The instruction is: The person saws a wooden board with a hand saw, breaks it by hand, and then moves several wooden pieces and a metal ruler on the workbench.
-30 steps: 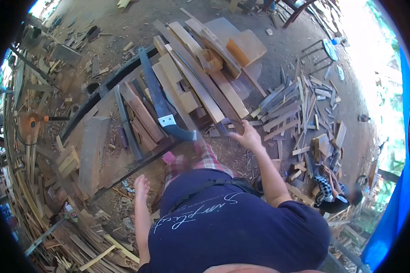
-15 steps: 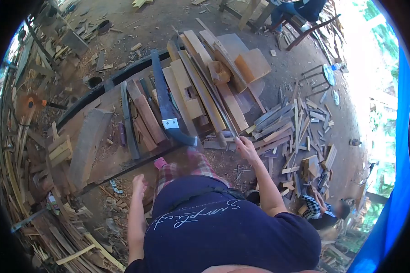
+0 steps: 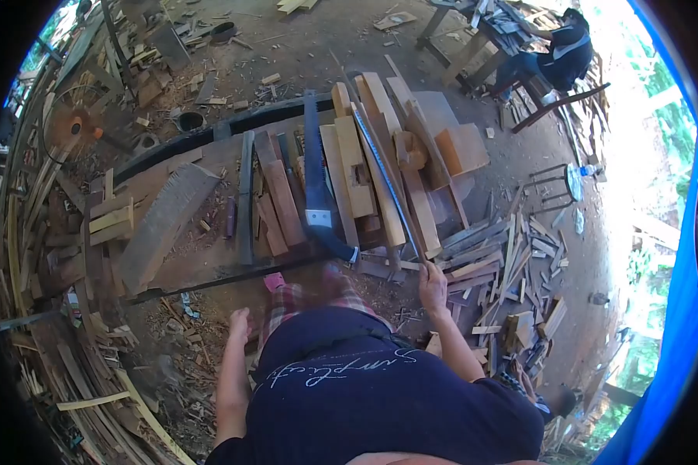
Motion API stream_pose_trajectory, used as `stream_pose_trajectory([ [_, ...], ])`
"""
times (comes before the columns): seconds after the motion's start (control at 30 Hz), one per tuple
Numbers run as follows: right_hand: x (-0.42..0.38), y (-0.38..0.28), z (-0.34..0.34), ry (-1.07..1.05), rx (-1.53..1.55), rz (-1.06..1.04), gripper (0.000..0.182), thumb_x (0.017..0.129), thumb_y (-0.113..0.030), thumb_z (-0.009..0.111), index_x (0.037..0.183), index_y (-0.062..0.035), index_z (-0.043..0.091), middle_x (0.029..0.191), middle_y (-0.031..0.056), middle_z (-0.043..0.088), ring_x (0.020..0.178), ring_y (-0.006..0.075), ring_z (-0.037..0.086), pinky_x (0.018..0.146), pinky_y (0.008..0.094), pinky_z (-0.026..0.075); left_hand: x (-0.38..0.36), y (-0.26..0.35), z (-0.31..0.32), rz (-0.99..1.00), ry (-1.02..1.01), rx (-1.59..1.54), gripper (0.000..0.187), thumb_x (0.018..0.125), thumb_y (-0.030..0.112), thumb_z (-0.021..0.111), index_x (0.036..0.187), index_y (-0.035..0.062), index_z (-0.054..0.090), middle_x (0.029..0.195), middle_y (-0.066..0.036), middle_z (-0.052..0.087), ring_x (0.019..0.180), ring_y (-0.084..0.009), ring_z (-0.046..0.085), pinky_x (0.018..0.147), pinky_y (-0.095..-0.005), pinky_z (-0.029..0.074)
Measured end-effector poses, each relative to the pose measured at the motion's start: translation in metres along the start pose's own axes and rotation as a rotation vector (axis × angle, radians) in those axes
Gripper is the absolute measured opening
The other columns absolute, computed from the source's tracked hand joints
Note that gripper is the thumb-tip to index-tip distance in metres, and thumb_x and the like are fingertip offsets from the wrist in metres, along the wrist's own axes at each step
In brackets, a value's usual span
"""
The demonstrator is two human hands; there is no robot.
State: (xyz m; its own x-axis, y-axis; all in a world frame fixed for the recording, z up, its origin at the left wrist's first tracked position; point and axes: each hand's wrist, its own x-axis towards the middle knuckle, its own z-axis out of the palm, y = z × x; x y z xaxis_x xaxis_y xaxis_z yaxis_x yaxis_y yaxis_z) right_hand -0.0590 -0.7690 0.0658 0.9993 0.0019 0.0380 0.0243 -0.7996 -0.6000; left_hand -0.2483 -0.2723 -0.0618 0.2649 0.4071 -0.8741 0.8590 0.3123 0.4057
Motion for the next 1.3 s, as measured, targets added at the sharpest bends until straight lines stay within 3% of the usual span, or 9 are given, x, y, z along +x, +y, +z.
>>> stream_pose_trajectory([
  [0.27,-0.002,-0.011,0.019,0.044,-0.172,0.024,0.024,0.097,-0.021,0.054,0.112,-0.0031,0.061,0.101,0.0190,0.062,0.099,0.0386,0.059,0.084,0.0458,0.048,0.042,-0.060,-0.008,0.043,-0.040,-0.148,0.028,0.089,0.026,0.058,0.112,0.0101,0.061,0.088,-0.005,0.062,0.070,-0.0180,0.057,0.056,-0.0343,0.044],
  [0.43,0.002,0.003,0.024,-0.016,-0.142,0.044,0.041,0.088,-0.008,0.061,0.127,-0.0008,0.050,0.112,0.0241,0.055,0.105,0.0430,0.053,0.090,0.0472,0.044,0.037,-0.054,0.007,0.030,0.041,0.038,0.027,0.087,0.028,0.062,0.103,0.0052,0.065,0.088,-0.009,0.064,0.075,-0.0248,0.059,0.061,-0.0410,0.047],
  [0.7,0.020,-0.020,0.018,-0.020,-0.373,0.103,0.043,0.091,-0.018,0.063,0.130,-0.0027,0.050,0.113,0.0246,0.050,0.110,0.0423,0.051,0.089,0.0502,0.042,-0.011,0.010,0.030,0.205,0.172,0.000,0.028,0.089,0.030,0.062,0.094,0.0034,0.069,0.081,-0.009,0.067,0.066,-0.0203,0.060,0.056,-0.0367,0.045],
  [0.9,0.063,-0.091,0.017,0.019,-0.217,-0.119,0.030,0.090,-0.014,0.063,0.118,-0.0023,0.059,0.110,0.0202,0.052,0.108,0.0373,0.051,0.091,0.0456,0.042,-0.014,0.063,0.039,0.297,-0.225,-0.282,0.029,0.095,0.036,0.061,0.095,0.0074,0.067,0.081,-0.002,0.068,0.065,-0.0115,0.061,0.059,-0.0276,0.047],
  [0.97,0.078,-0.144,0.030,-0.037,0.069,-0.274,0.027,0.090,-0.009,0.062,0.116,-0.0015,0.060,0.109,0.0189,0.054,0.107,0.0356,0.053,0.093,0.0437,0.042,-0.059,0.114,0.039,0.342,-0.426,-0.330,0.030,0.096,0.039,0.060,0.090,0.0105,0.065,0.080,0.001,0.067,0.065,-0.0099,0.061,0.058,-0.0266,0.047],
  [1.17,0.060,-0.352,0.070,-0.059,0.214,-0.860,0.031,0.089,-0.008,0.063,0.118,-0.0022,0.061,0.119,0.0202,0.054,0.111,0.0359,0.053,0.094,0.0434,0.044,-0.114,0.226,0.056,0.198,-0.902,-0.749,0.046,0.095,0.055,0.054,0.102,0.0109,0.061,0.093,-0.004,0.066,0.082,-0.0169,0.063,0.073,-0.0337,0.051],
  [1.23,0.046,-0.375,0.103,-0.250,0.365,-0.866,0.029,0.095,-0.018,0.060,0.120,-0.0045,0.062,0.126,0.0210,0.051,0.116,0.0347,0.053,0.095,0.0443,0.046,-0.115,0.249,0.066,0.300,-1.164,-0.930,0.054,0.096,0.060,0.047,0.105,0.0085,0.061,0.098,-0.005,0.065,0.084,-0.0196,0.063,0.075,-0.0341,0.052],
  [1.27,0.052,-0.386,0.117,-0.189,0.112,-1.095,0.035,0.097,-0.025,0.055,0.125,-0.0060,0.061,0.131,0.0216,0.049,0.120,0.0377,0.049,0.100,0.0472,0.039,-0.118,0.260,0.061,0.312,-1.278,-0.889,0.057,0.098,0.060,0.041,0.108,0.0069,0.061,0.098,-0.004,0.065,0.091,-0.0193,0.062,0.080,-0.0327,0.052],
  [1.3,0.059,-0.394,0.132,-0.224,0.070,-1.208,0.039,0.099,-0.030,0.048,0.129,-0.0080,0.060,0.136,0.0209,0.048,0.121,0.0386,0.048,0.104,0.0468,0.033,-0.133,0.262,0.061,0.228,-1.234,-1.222,0.056,0.100,0.056,0.036,0.111,0.0063,0.060,0.101,-0.005,0.065,0.095,-0.0178,0.062,0.086,-0.0307,0.051],
])
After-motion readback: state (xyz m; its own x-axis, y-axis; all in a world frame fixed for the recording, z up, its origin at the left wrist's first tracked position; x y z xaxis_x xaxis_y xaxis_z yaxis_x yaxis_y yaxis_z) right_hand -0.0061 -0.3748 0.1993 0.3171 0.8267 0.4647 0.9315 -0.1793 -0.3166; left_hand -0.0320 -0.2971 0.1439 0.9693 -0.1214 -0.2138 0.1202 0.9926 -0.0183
